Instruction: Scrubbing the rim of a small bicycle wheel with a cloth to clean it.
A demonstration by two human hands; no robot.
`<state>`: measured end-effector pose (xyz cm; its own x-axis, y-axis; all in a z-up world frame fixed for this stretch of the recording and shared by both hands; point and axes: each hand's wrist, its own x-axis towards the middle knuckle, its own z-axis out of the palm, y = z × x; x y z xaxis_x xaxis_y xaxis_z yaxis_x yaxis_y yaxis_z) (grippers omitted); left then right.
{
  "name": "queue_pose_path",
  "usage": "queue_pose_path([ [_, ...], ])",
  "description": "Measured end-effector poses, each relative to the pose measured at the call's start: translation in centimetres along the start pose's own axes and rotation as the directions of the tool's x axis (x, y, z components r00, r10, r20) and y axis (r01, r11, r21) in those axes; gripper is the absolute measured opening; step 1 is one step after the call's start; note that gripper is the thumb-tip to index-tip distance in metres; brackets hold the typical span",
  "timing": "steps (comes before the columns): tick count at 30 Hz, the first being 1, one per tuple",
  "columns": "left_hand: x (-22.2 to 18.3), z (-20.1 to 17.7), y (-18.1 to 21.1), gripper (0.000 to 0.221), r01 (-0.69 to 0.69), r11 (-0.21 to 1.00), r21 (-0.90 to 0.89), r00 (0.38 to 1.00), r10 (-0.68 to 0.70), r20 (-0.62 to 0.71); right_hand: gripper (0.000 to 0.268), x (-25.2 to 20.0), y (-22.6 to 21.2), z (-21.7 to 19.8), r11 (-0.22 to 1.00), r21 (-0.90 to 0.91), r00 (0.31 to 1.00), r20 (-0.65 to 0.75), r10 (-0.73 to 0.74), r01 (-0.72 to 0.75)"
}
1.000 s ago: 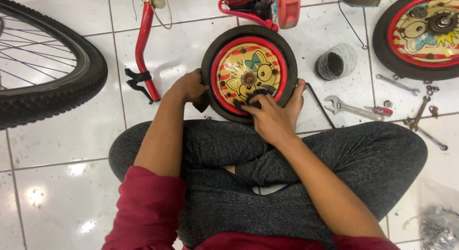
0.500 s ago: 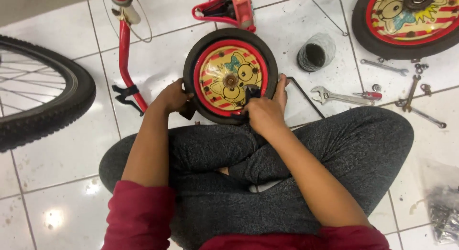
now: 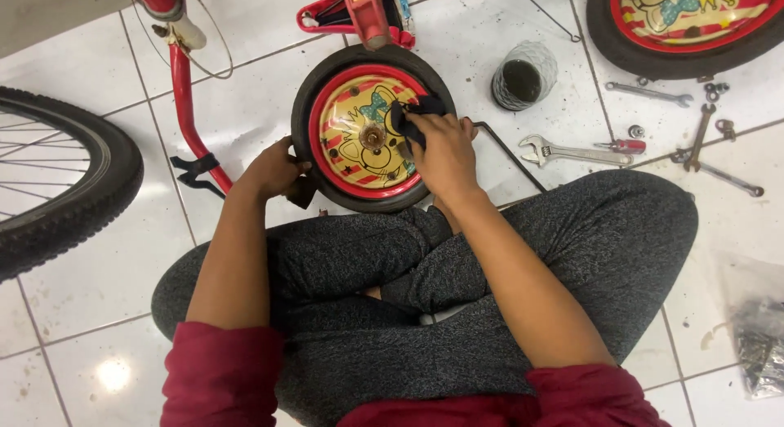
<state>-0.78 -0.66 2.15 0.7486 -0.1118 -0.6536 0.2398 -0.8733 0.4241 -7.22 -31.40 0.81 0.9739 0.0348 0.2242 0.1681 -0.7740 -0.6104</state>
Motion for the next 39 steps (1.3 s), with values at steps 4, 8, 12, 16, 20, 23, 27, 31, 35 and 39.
queue_pose_path([
  [4,0.4,0.2,-0.7,0.071,0.002,1.000,-0.001,1.000,-0.002,-0.014,0.040,-0.3,-2.9,-1.6,0.995,-0.083,0.988,0.144,0.063,-0.052],
  [8,0.3,0.0,-0.4,0.070,0.003,1.000,0.014,1.000,-0.002,-0.004,0.032,0.2,-5.5,-5.1,0.998,0.035,0.964,0.261,0.042,-0.053],
  [12,1.1,0.3,-1.1,0.071,0.003,1.000,0.028,1.000,-0.003,0.003,0.027,0.0,-2.4,-1.6,0.974,0.073,0.951,0.245,0.190,-0.214],
  [16,2.0,0.4,-1.6,0.070,-0.005,0.999,0.036,1.000,0.006,-0.016,0.033,-0.3,0.1,1.8,0.999,0.001,0.999,0.016,0.041,-0.041],
  [20,2.5,0.8,-2.4,0.069,-0.008,0.999,0.051,1.000,0.010,-0.028,0.032,-2.1,-2.0,2.1,0.968,-0.199,0.986,0.096,-0.139,0.156],
  [23,3.1,0.8,-2.7,0.073,-0.022,0.998,0.056,0.999,0.023,-0.023,0.038,-3.4,0.4,6.5,0.888,-0.212,0.907,0.205,-0.367,0.407],
  [27,3.1,0.7,-2.5,0.070,-0.024,0.998,0.063,0.999,0.026,-0.030,0.024,-4.7,-3.0,5.9,0.837,-0.193,0.847,0.278,-0.454,0.512],
  [31,3.1,0.9,-2.5,0.072,-0.041,0.997,0.070,0.998,0.043,-0.037,0.025,-3.2,-6.3,1.8,0.892,-0.159,0.905,0.034,-0.424,0.424],
  [35,1.6,0.2,-0.8,0.064,-0.043,0.997,0.067,0.999,0.045,-0.026,0.030,-1.9,-7.2,0.6,0.864,0.105,0.870,-0.026,-0.492,0.492],
  [39,3.3,1.3,-2.2,0.064,-0.038,0.996,0.074,0.998,0.041,-0.038,0.048,-3.4,-4.7,4.1,0.900,-0.030,0.887,0.189,-0.422,0.435],
])
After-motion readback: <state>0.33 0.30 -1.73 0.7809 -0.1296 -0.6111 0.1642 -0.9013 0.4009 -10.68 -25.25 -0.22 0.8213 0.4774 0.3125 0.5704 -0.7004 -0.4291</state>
